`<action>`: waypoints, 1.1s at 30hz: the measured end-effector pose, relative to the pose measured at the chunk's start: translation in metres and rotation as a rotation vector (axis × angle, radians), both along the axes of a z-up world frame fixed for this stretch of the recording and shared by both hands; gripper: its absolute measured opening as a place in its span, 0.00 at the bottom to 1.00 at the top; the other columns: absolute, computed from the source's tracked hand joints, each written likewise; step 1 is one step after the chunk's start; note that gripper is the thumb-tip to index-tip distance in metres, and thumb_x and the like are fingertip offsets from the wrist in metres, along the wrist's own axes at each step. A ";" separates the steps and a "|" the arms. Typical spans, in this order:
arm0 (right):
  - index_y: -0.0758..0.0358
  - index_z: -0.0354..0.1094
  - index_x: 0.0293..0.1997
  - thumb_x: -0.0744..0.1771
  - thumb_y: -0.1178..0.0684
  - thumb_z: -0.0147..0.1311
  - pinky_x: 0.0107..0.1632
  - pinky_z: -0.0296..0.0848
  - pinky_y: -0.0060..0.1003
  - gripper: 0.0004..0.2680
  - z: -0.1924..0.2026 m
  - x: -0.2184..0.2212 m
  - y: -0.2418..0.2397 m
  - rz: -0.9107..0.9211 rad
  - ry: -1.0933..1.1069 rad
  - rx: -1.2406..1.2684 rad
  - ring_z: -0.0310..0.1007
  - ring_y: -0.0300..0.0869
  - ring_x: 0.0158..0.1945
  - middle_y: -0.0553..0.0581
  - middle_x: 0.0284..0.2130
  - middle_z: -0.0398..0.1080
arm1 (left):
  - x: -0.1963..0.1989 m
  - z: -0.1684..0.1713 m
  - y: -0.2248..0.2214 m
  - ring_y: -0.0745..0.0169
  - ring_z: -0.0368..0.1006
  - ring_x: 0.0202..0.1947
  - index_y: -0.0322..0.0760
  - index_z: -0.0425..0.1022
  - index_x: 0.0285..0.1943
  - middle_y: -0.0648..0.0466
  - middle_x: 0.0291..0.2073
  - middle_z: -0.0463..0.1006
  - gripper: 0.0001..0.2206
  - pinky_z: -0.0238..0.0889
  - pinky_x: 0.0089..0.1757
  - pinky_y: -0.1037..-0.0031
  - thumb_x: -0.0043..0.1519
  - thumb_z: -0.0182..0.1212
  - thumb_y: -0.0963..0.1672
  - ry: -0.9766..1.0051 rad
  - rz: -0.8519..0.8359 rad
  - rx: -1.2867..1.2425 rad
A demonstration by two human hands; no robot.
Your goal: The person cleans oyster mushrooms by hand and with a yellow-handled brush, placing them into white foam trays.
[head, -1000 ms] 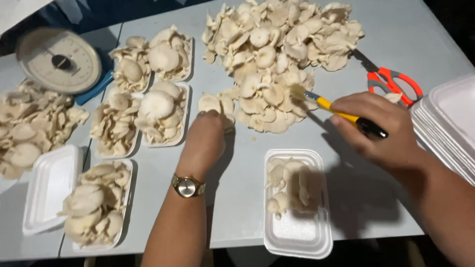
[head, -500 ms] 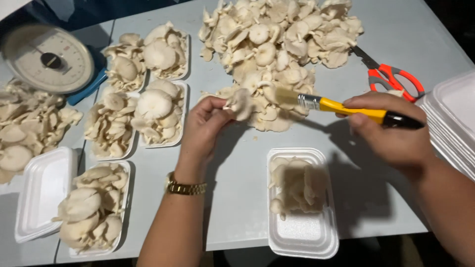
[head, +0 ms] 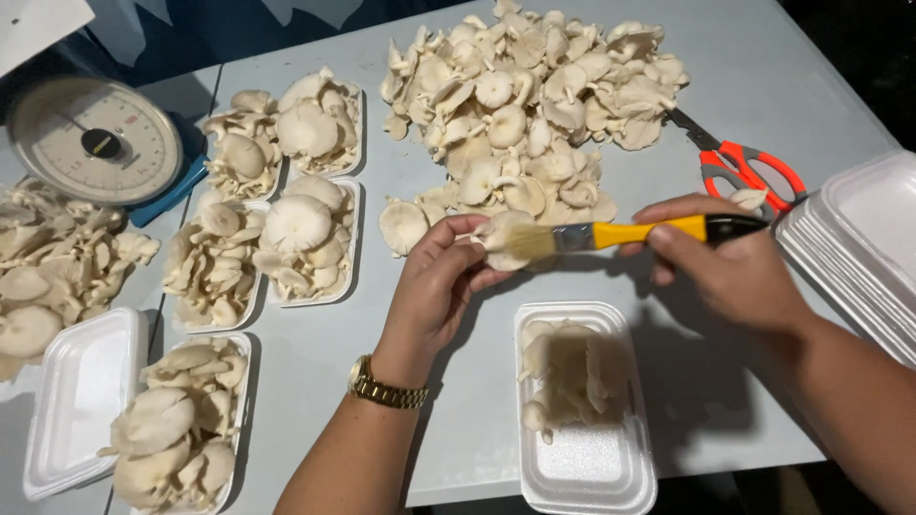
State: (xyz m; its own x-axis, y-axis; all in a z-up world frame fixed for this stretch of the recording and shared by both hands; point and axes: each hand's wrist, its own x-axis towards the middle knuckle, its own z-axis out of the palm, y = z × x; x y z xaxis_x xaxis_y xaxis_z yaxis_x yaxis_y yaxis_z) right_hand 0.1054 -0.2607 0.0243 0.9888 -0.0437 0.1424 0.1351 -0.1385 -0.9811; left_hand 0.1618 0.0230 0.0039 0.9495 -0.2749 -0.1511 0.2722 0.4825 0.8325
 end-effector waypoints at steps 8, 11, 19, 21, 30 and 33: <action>0.70 0.71 0.49 0.70 0.59 0.53 0.29 0.69 0.30 0.06 -0.006 -0.005 -0.010 -0.087 -0.277 -0.103 0.70 0.41 0.24 0.66 0.34 0.75 | 0.005 -0.003 0.002 0.47 0.81 0.37 0.21 0.70 0.57 0.33 0.47 0.78 0.13 0.79 0.40 0.74 0.64 0.52 0.36 0.054 0.032 -0.038; 0.68 0.75 0.47 0.66 0.54 0.57 0.29 0.73 0.33 0.09 -0.012 -0.007 -0.006 0.011 -0.192 -0.094 0.74 0.41 0.25 0.63 0.34 0.78 | 0.002 -0.007 -0.004 0.52 0.80 0.34 0.24 0.71 0.52 0.37 0.41 0.78 0.08 0.79 0.38 0.74 0.65 0.55 0.36 0.076 0.040 -0.057; 0.63 0.78 0.46 0.66 0.56 0.61 0.35 0.72 0.30 0.07 -0.002 -0.004 -0.006 -0.090 -0.047 -0.200 0.74 0.38 0.35 0.56 0.41 0.79 | -0.001 -0.001 -0.005 0.49 0.79 0.35 0.26 0.70 0.50 0.38 0.42 0.76 0.07 0.79 0.42 0.71 0.64 0.54 0.34 0.089 0.071 -0.008; 0.68 0.75 0.49 0.70 0.60 0.57 0.33 0.70 0.29 0.05 -0.001 -0.005 -0.012 -0.170 -0.234 -0.266 0.72 0.39 0.30 0.60 0.40 0.76 | -0.001 -0.001 -0.002 0.53 0.80 0.32 0.26 0.73 0.50 0.40 0.40 0.78 0.07 0.78 0.37 0.79 0.64 0.55 0.36 0.027 0.058 0.077; 0.70 0.74 0.50 0.70 0.59 0.55 0.33 0.72 0.29 0.07 0.008 -0.009 -0.005 -0.069 -0.154 -0.260 0.72 0.40 0.28 0.61 0.40 0.75 | -0.017 0.015 -0.001 0.71 0.73 0.31 0.33 0.77 0.51 0.55 0.29 0.79 0.09 0.67 0.40 0.81 0.64 0.57 0.40 -0.252 -0.037 0.516; 0.72 0.72 0.52 0.73 0.61 0.55 0.32 0.68 0.29 0.05 -0.003 -0.004 -0.022 -0.141 -0.297 -0.287 0.70 0.40 0.28 0.64 0.44 0.73 | -0.032 0.040 0.007 0.74 0.67 0.26 0.35 0.78 0.52 0.60 0.27 0.75 0.09 0.61 0.32 0.82 0.64 0.58 0.40 -0.515 -0.064 0.770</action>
State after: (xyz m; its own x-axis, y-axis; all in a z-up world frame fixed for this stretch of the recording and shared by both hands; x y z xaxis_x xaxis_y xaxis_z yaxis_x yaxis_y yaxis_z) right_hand 0.1014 -0.2824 0.0210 0.8902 -0.0921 0.4461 0.3663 -0.4373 -0.8213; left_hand 0.1303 0.0297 0.0443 0.9367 -0.3282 0.1220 -0.2126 -0.2563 0.9429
